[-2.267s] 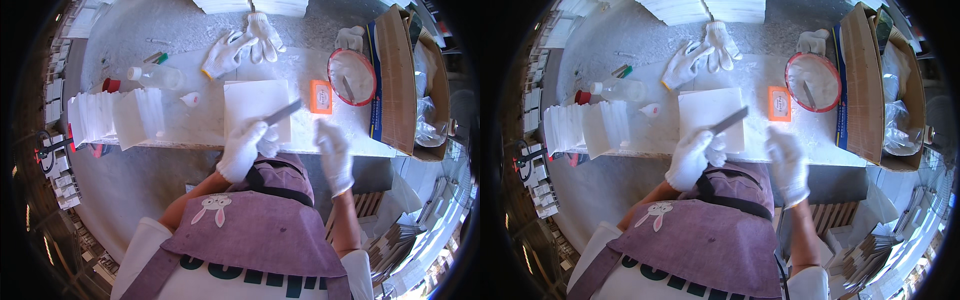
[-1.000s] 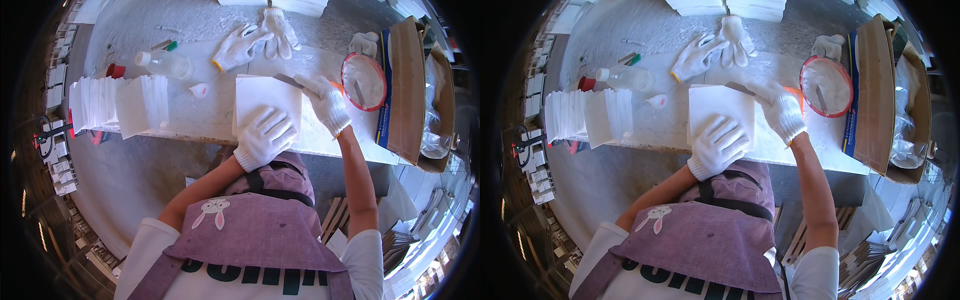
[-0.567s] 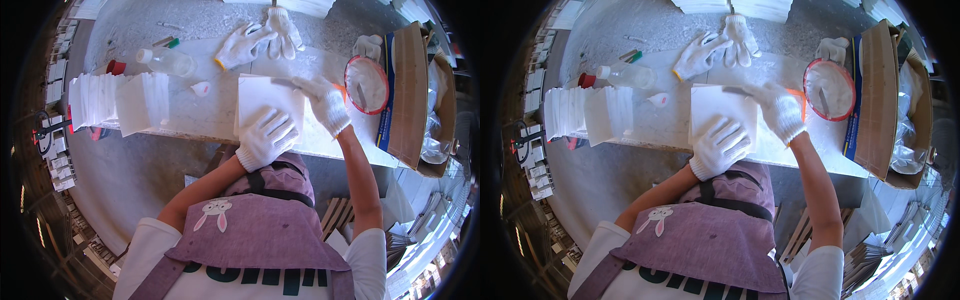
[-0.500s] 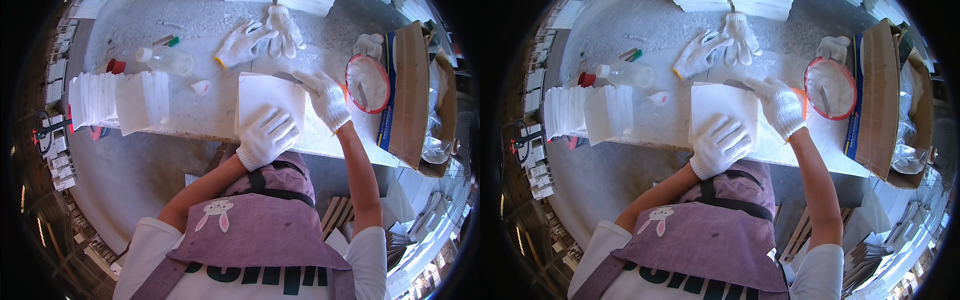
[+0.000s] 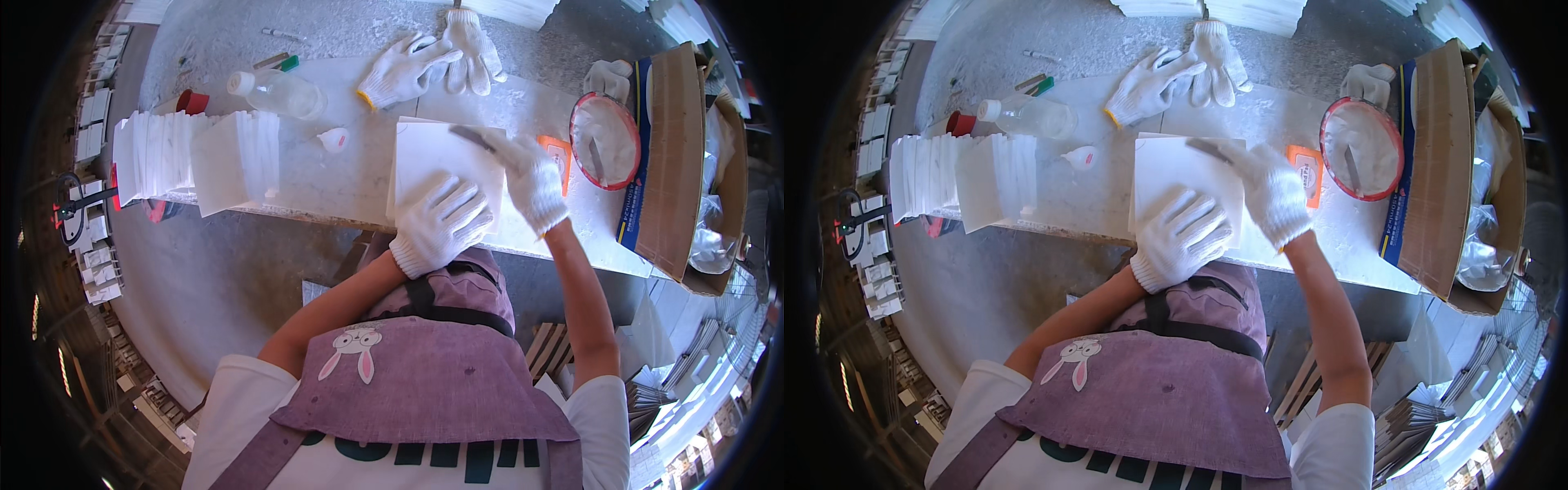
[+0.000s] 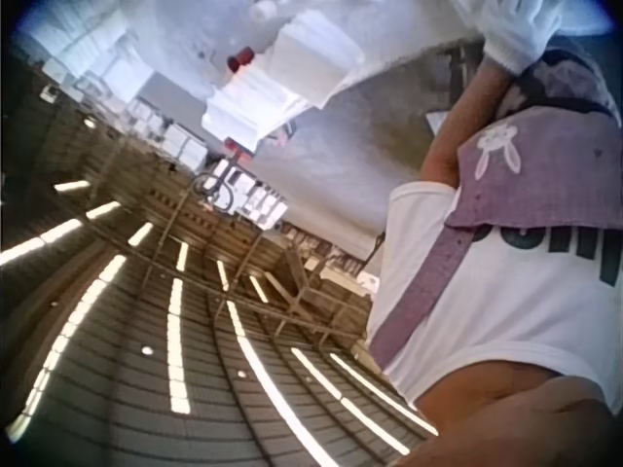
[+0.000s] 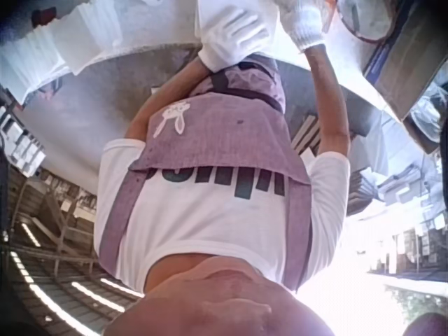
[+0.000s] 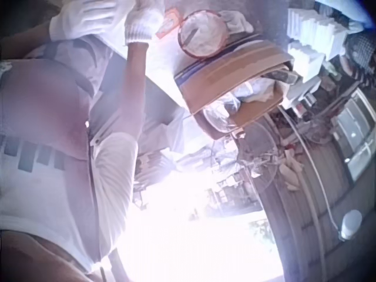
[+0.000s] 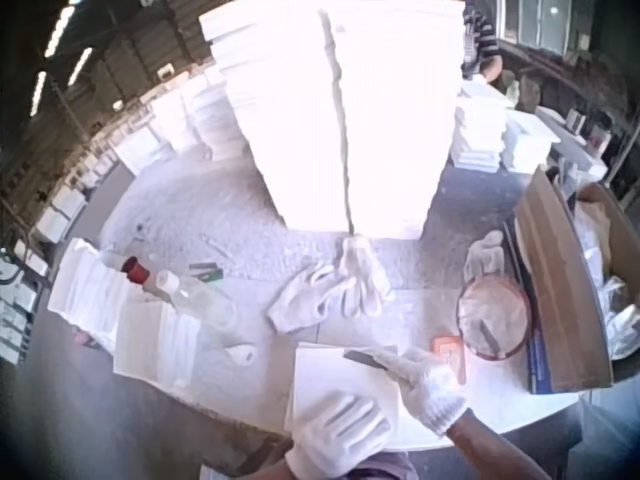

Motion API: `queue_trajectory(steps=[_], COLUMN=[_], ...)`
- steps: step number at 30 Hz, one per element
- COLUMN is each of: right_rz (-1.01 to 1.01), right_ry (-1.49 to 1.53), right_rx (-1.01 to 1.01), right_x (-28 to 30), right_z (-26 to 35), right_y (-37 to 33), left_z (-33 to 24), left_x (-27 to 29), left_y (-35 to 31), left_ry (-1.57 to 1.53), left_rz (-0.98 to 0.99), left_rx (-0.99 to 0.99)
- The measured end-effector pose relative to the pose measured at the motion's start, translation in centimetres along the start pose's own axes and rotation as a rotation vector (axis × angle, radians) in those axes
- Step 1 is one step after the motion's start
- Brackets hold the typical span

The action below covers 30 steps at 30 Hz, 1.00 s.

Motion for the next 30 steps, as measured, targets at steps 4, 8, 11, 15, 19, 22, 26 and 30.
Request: queue_trajectory(steps=[4,8,11,15,19,22,26,30], right_rz=[0.002,0.022,-0.106,-0.033,-0.022,-0.034,0.010,-0.027], right_ry=[0.051,0.108,0.087,0.033,0.062,0.054,0.016,0.066], right_rx=[-0.052,-0.029,-0.103,-0.040,0.029,-0.036,0.052,0.007], right_x=[-1.4,-0.4,0.1,-1.1,-0.2,-0.1,-1.1,-0.3], right_z=[0.0,0.8,-1.1,-0.3,-0.2,-0.8,-1.4,-1.7], right_y=[-3.5,-2.7,0.0,-2.6,-1.4,-0.1,-1.6,0.8], left_z=[0.1,0.1,0.0,-0.1,-0.1,-0.1,-0.2,-0.1], left_x=[-0.4,-0.8,-0.7,-0.4,-0.2,0.0,-0.1,-0.1], left_y=[-0.6,-1.1,-0.7,-0.4,-0.2,-0.1,-0.1,0.0], left_ry=[-0.003,0.009,0.002,0.032,0.030,0.029,0.052,0.018], left_rz=[0.018,0.009,0.043,-0.015,0.006,0.015,0.022,-0.002], left_rx=[-0.008,-0.024,-0.025,-0.023,-0.007,-0.014,-0.035,-0.015])
Point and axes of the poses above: each hand's wrist, its own y-axis towards the middle knuckle, its own x-axis out of the back of the hand, z = x × y, the point moved 3 cm from there along y, towards the middle knuckle, and after that the axes turned 10 degrees about -x, right-handed, at the moved point
